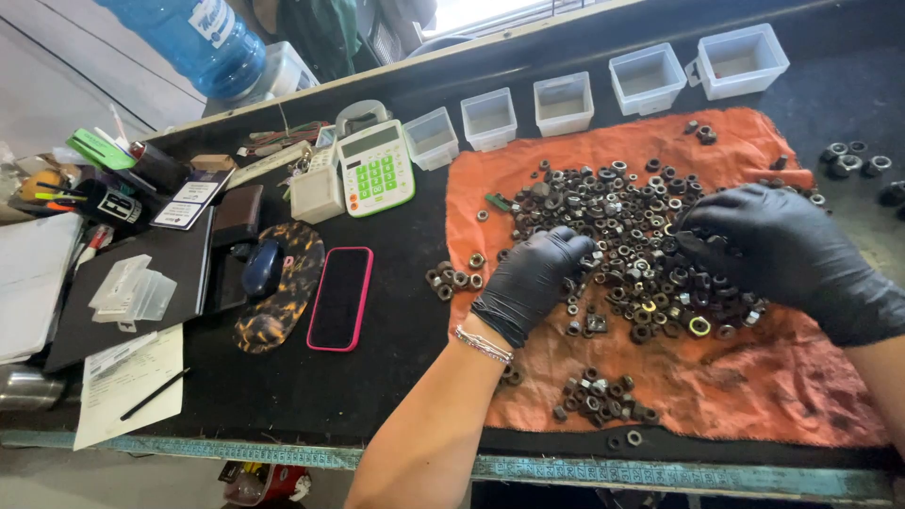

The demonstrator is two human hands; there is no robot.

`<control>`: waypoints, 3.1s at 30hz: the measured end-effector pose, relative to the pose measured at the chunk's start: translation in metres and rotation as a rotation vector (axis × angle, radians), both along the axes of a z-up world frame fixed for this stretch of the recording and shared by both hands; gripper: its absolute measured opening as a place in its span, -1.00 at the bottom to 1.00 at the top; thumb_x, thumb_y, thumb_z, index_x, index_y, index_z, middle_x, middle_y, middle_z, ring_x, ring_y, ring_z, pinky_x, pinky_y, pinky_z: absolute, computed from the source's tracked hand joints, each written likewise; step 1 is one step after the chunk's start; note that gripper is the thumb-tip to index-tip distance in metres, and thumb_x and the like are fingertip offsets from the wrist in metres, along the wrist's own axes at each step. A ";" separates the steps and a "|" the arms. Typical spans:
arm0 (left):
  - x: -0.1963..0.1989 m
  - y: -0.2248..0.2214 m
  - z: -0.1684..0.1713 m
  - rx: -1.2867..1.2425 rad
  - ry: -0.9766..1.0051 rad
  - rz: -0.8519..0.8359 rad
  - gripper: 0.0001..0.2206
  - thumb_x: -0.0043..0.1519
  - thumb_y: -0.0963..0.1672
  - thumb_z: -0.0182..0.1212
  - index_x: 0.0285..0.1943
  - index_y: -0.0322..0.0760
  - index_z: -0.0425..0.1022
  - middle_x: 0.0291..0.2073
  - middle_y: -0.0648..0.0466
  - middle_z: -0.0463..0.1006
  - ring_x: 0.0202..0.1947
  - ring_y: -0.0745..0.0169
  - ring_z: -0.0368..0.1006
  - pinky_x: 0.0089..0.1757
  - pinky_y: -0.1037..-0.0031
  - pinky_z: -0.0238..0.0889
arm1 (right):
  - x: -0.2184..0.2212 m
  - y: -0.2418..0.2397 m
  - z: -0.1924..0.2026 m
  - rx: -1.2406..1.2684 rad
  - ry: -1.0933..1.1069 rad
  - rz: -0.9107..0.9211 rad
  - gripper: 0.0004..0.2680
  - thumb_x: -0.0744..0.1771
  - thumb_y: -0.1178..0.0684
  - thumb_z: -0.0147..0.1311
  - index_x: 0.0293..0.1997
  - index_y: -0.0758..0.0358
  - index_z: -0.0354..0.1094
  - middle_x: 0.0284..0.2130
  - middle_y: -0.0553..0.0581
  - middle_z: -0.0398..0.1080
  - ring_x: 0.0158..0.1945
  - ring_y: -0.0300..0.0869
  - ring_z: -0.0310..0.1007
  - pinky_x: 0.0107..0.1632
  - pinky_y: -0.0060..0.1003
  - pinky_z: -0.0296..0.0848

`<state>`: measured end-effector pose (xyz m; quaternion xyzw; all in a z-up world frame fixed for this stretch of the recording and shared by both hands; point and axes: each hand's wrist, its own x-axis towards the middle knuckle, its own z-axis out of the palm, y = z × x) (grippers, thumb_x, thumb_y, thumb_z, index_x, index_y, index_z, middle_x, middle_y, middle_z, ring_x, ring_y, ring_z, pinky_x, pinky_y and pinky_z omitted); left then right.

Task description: Sorting through a large pile of small metal hardware components like nuts and washers on a workbench.

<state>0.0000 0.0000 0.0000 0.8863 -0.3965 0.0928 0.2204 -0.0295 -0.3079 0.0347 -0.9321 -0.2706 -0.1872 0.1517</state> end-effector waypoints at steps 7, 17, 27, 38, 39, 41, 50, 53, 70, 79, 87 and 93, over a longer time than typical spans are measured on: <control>-0.003 -0.001 0.005 -0.076 -0.076 -0.058 -0.58 0.04 -0.35 0.17 0.06 -0.16 0.47 -0.29 -0.02 0.45 -0.36 -0.18 0.47 -0.46 0.12 0.30 | 0.007 -0.011 -0.005 0.049 0.082 -0.070 -0.76 0.34 -0.15 0.09 0.00 0.08 0.55 -0.11 0.12 0.59 -0.07 0.09 0.57 -0.04 -0.02 0.48; 0.004 0.002 -0.009 -0.049 -0.122 0.005 -0.50 0.02 -0.30 0.20 0.19 -0.13 0.50 -0.15 -0.01 0.62 -0.29 -0.14 0.58 -0.41 0.15 0.41 | 0.012 -0.014 -0.021 0.111 0.190 0.136 -0.71 0.35 -0.14 0.01 0.13 0.04 0.50 0.14 0.10 0.49 0.21 -0.01 0.47 0.30 -0.07 0.36; 0.002 0.001 -0.013 0.336 -0.119 0.120 -0.27 0.19 0.26 0.11 0.49 -0.04 0.27 0.38 -0.02 0.37 0.32 -0.18 0.29 0.11 0.08 0.31 | 0.010 0.001 -0.024 -0.032 -0.022 0.153 -0.58 0.28 -0.23 0.15 0.24 0.02 0.41 0.19 0.12 0.45 0.19 0.04 0.48 0.20 -0.03 0.40; -0.012 0.003 0.014 0.243 -0.135 0.021 -0.57 0.22 0.10 0.20 0.22 -0.04 0.48 -0.19 0.14 0.60 -0.28 -0.04 0.55 -0.43 0.10 0.33 | 0.000 0.001 -0.009 -0.065 0.301 0.026 -0.74 0.27 -0.26 0.10 0.01 -0.30 0.55 0.05 -0.25 0.57 0.01 -0.13 0.63 -0.01 -0.13 0.56; -0.010 0.002 0.016 0.215 -0.158 0.013 -0.65 0.21 0.06 0.24 0.10 -0.08 0.52 -0.23 0.10 0.57 -0.36 -0.06 0.54 -0.44 0.10 0.31 | 0.001 0.000 -0.009 -0.046 0.241 0.057 -0.75 0.28 -0.24 0.10 0.01 -0.21 0.54 0.04 -0.17 0.57 -0.03 -0.03 0.63 -0.05 -0.08 0.57; -0.003 0.004 0.007 0.213 -0.182 0.035 -0.58 0.20 0.05 0.28 0.21 -0.05 0.48 -0.01 0.09 0.55 -0.17 -0.06 0.53 -0.29 0.10 0.33 | 0.008 -0.006 -0.018 -0.001 0.096 0.051 -0.74 0.29 -0.19 0.14 0.05 -0.11 0.53 0.05 -0.04 0.56 -0.01 -0.02 0.62 -0.02 -0.08 0.55; 0.008 0.011 0.011 0.366 -0.054 0.179 -0.28 0.22 0.16 0.22 0.54 0.01 0.09 0.50 0.03 0.10 0.44 -0.15 0.07 0.21 0.08 0.08 | 0.021 -0.021 -0.034 -0.014 0.219 -0.011 -0.61 0.33 -0.31 -0.04 0.27 -0.11 0.37 0.29 0.03 0.33 0.33 -0.05 0.30 0.32 -0.06 0.20; 0.007 0.013 0.005 0.404 0.169 0.137 -0.16 0.23 0.21 0.14 0.64 0.02 -0.13 0.62 -0.04 -0.22 0.58 -0.25 -0.28 0.37 0.02 -0.22 | 0.020 -0.018 -0.037 -0.141 0.343 -0.057 -0.51 0.30 -0.47 -0.17 0.38 -0.32 0.24 0.42 -0.14 0.18 0.47 -0.11 0.11 0.43 -0.02 -0.03; 0.063 -0.020 0.008 0.532 -0.036 0.136 -0.22 0.24 0.19 0.16 0.58 -0.15 0.07 0.46 0.01 0.25 0.44 -0.04 0.17 0.29 0.08 0.08 | 0.016 -0.013 -0.027 -0.070 0.450 0.015 -0.56 0.32 -0.36 -0.06 0.39 -0.38 0.21 0.28 0.00 0.37 0.26 0.03 0.40 0.24 -0.05 0.38; 0.043 0.002 0.020 0.407 0.151 0.276 -0.73 0.23 0.02 0.28 0.10 0.12 0.51 0.30 0.27 0.45 0.25 -0.01 0.44 0.19 0.12 0.36 | 0.037 -0.026 -0.073 0.014 0.244 0.126 -0.56 0.29 -0.40 0.06 0.30 -0.20 0.36 0.27 -0.03 0.41 0.38 -0.03 0.30 0.37 0.09 0.22; 0.046 0.007 0.010 0.244 -0.099 0.104 -0.78 0.07 -0.17 0.40 -0.15 0.12 0.68 0.17 0.18 0.59 0.14 -0.02 0.50 -0.14 -0.01 0.35 | 0.014 -0.012 -0.022 -0.068 0.400 0.063 -0.59 0.31 -0.34 -0.03 0.30 -0.23 0.33 0.15 0.06 0.46 0.14 0.09 0.48 0.14 0.02 0.42; 0.038 -0.002 0.014 0.244 -0.189 0.085 -0.94 0.02 -0.09 0.44 -0.37 0.08 0.71 -0.10 0.27 0.65 -0.08 0.05 0.54 -0.31 0.12 0.39 | 0.010 -0.010 -0.016 -0.030 0.360 0.123 -0.56 0.31 -0.32 -0.01 0.37 -0.22 0.27 0.25 0.03 0.40 0.23 0.06 0.42 0.23 0.00 0.35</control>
